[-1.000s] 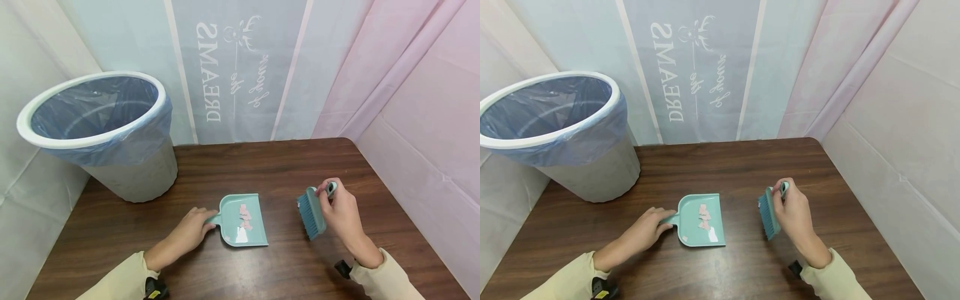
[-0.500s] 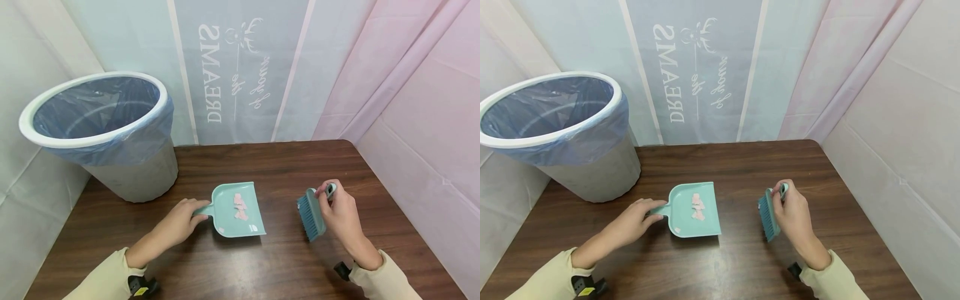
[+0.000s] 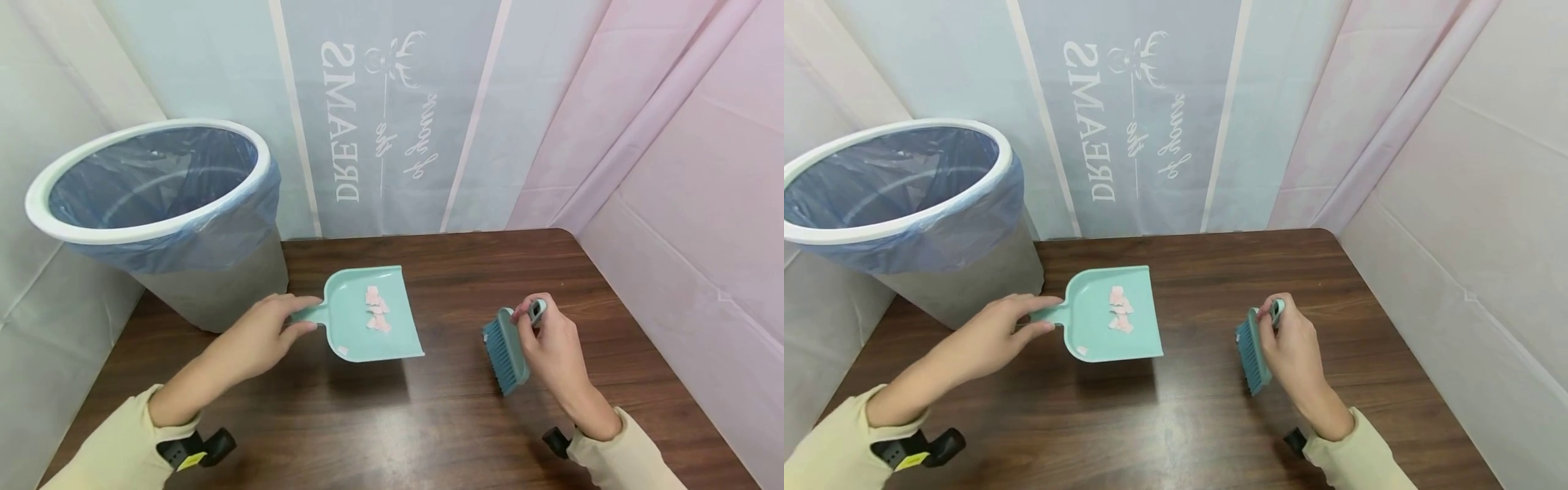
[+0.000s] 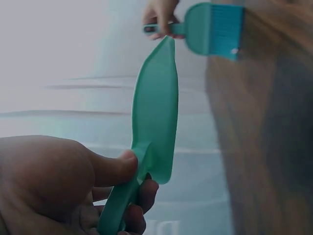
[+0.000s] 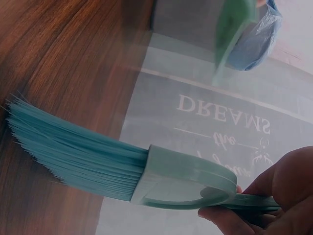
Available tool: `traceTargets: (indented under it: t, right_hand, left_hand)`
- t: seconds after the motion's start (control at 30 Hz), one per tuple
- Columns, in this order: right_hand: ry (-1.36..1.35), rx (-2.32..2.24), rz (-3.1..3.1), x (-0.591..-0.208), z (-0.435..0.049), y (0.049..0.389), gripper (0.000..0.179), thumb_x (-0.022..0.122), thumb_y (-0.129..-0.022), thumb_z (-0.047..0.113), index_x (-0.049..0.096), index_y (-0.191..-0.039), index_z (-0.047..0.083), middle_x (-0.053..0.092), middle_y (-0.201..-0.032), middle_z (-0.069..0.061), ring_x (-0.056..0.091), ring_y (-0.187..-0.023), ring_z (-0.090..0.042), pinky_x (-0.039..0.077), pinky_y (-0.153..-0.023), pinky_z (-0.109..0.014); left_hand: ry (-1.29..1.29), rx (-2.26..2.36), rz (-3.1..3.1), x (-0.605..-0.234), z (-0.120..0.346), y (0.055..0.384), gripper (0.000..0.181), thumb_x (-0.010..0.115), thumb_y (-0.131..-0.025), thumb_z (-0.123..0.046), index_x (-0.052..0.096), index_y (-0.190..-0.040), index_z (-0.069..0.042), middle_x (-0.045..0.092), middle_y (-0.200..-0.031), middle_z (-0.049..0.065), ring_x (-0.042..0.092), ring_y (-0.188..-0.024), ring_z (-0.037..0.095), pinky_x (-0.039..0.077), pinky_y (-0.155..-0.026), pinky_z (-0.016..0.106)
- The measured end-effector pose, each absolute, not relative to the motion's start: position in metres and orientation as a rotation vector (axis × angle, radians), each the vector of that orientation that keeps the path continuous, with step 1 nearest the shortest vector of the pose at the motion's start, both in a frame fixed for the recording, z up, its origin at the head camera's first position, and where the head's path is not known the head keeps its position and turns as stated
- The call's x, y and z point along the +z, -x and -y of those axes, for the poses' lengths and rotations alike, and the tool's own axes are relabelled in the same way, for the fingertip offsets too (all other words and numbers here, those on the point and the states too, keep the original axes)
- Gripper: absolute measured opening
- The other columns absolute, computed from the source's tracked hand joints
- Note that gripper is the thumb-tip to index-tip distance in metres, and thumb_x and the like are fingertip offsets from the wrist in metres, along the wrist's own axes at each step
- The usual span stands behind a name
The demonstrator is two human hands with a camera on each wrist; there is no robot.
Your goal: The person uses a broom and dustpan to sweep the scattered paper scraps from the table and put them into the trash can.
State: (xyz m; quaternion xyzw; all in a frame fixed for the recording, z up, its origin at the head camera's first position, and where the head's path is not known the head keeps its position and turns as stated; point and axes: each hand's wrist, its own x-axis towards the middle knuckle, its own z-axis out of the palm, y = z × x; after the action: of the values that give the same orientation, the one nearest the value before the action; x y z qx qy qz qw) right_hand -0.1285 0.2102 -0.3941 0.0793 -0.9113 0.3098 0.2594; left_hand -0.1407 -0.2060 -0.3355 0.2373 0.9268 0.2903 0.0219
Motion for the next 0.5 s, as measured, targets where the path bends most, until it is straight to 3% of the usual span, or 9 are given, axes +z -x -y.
traceTargets:
  t: [0.17, 0.37, 0.5]
  right_hand:
    - [-0.216, 0.837, 2.467, -0.394, -0.210, 0.129, 0.016, 0.058, -0.093, -0.012, 0.056, -0.098, 0.002, 0.070, -0.084, -0.006, 0.061, -0.071, -0.007, 0.041, -0.055, -0.012]
    - [-0.221, 0.833, 2.462, -0.394, -0.210, 0.130, 0.016, 0.058, -0.093, -0.012, 0.056, -0.097, 0.002, 0.070, -0.084, -0.007, 0.062, -0.072, -0.008, 0.042, -0.056, -0.011]
    - [-0.221, 0.826, 2.461, -0.394, -0.210, 0.131, 0.015, 0.058, -0.093, -0.012, 0.056, -0.097, 0.002, 0.070, -0.084, -0.007, 0.061, -0.071, -0.007, 0.041, -0.055, -0.012]
  left_hand:
    - [-0.744, 0.897, -2.918, -0.306, 0.218, 0.143, 0.037, 0.069, -0.098, -0.012, 0.065, -0.133, 0.000, 0.071, -0.119, 0.011, 0.065, -0.105, 0.027, 0.053, -0.085, 0.049]
    - [-0.682, 0.829, -2.933, -0.276, 0.232, 0.143, 0.040, 0.067, -0.100, -0.016, 0.062, -0.138, -0.003, 0.070, -0.119, 0.009, 0.059, -0.085, 0.020, 0.049, -0.075, 0.040]
    - [-0.705, 0.780, -2.968, -0.261, 0.239, 0.142, 0.042, 0.068, -0.100, -0.018, 0.062, -0.138, -0.005, 0.069, -0.126, 0.010, 0.059, -0.095, 0.021, 0.048, -0.082, 0.043]
